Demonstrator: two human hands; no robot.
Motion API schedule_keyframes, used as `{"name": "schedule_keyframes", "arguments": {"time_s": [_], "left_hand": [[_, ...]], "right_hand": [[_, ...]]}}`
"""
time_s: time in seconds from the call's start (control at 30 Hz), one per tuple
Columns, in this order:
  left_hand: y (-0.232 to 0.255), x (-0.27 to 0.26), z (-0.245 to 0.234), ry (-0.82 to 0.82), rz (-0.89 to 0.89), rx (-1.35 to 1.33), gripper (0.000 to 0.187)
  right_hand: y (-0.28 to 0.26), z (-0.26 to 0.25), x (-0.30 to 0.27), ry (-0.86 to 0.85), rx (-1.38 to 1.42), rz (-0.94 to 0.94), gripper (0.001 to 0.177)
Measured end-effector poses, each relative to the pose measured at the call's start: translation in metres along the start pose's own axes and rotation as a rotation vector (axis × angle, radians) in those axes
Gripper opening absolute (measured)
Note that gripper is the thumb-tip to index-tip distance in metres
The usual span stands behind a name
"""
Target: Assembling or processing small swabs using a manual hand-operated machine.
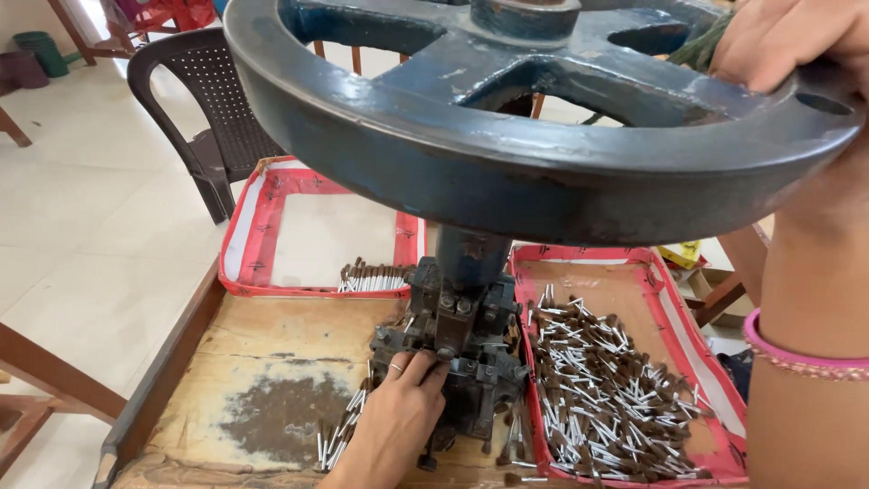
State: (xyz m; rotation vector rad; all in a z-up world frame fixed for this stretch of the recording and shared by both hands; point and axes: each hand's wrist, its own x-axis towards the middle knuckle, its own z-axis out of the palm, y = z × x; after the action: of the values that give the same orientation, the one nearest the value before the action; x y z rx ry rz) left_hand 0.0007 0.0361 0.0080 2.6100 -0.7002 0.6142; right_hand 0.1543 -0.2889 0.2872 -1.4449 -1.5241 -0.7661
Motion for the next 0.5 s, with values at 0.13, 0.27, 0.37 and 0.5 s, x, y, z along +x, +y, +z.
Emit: {"name": "schedule_keyframes", "arguments": {"time_s": [0.13,0.27,0.37,0.5], "left_hand": [[0.006,-0.003,0.012,-0.146,0.044,0.23,0.046],[0.016,0.006,0.02,-0.052,0.001,0.3,0.049],[0.028,0.012,0.017,0.079,-0.02,0.208,0.048],[0.036,0.006,0.014,0.058,-0.119,-0.023,0.034]], "right_hand": [[-0.029,0.035,0.002,0.093,-0.025,0.012,0.056],[-0.067,0.052,0.011,0.054,-0.281,-0.033,0.064],[-0.08,0.055,0.01,0.036,-0.536,-0.036,0.074],[-0.028,0.01,0.0,-0.041,-0.352,-0.015,0.063]]}}
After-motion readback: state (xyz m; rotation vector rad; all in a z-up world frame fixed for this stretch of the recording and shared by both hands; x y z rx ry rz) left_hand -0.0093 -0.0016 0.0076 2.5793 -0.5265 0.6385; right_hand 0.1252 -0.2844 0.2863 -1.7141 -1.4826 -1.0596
